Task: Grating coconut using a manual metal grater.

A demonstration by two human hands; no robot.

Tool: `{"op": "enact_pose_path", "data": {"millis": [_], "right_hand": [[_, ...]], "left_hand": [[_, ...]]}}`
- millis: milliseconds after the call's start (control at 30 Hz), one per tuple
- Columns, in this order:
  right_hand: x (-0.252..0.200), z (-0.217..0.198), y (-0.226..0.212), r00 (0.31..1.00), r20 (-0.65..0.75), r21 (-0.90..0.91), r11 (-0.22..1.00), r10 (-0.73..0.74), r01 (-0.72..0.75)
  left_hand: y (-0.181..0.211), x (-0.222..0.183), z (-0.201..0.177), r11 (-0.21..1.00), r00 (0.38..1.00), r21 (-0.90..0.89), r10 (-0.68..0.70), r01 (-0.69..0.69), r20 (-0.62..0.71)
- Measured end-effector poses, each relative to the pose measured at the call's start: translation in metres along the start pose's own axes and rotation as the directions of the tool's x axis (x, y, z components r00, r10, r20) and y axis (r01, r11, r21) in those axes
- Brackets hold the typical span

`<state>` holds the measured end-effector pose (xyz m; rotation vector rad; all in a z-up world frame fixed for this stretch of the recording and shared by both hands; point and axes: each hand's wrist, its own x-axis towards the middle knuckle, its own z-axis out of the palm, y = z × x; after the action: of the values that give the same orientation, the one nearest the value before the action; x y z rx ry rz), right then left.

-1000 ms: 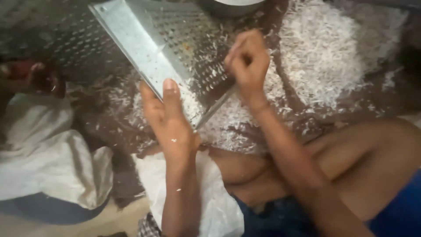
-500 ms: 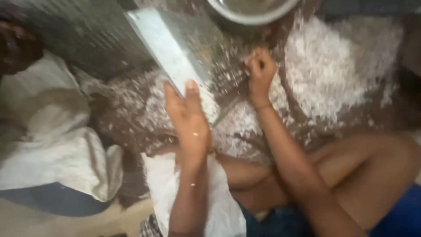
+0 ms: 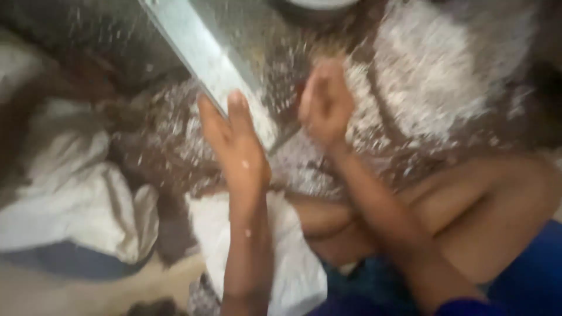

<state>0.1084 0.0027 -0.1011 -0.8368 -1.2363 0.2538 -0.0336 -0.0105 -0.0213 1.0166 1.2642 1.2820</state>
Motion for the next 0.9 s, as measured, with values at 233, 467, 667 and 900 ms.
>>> {"op": "enact_pose_path", "data": {"millis": [233,467,667,900], "right_hand": [[-0.012,0.000,0.035,0.992,-0.074,-0.044,0.993,0.104,-0.107],[0.008,0.004,-0.011,0.980,0.103,-0.221,0.965,0.169,-0.143],[-0.012,-0.038,0.088,0.907,0.056,-0.337,0.862,0.418,-0.377],[-0.016,-0.029,0.058,0.852,-0.081,-0.178,0.833,0.517,-0.523]], "left_hand": [[0.001,0.007,0.006,0.999,1.000,0.031,0.010,-0.009,-0.028],[0.001,0.006,-0.002,0.998,0.999,-0.037,0.042,-0.043,-0.010],[0.000,0.006,-0.004,0.990,1.000,-0.139,-0.025,0.023,-0.013],[0.003,0.004,0.007,0.985,0.999,-0.167,0.037,-0.041,-0.029]]}}
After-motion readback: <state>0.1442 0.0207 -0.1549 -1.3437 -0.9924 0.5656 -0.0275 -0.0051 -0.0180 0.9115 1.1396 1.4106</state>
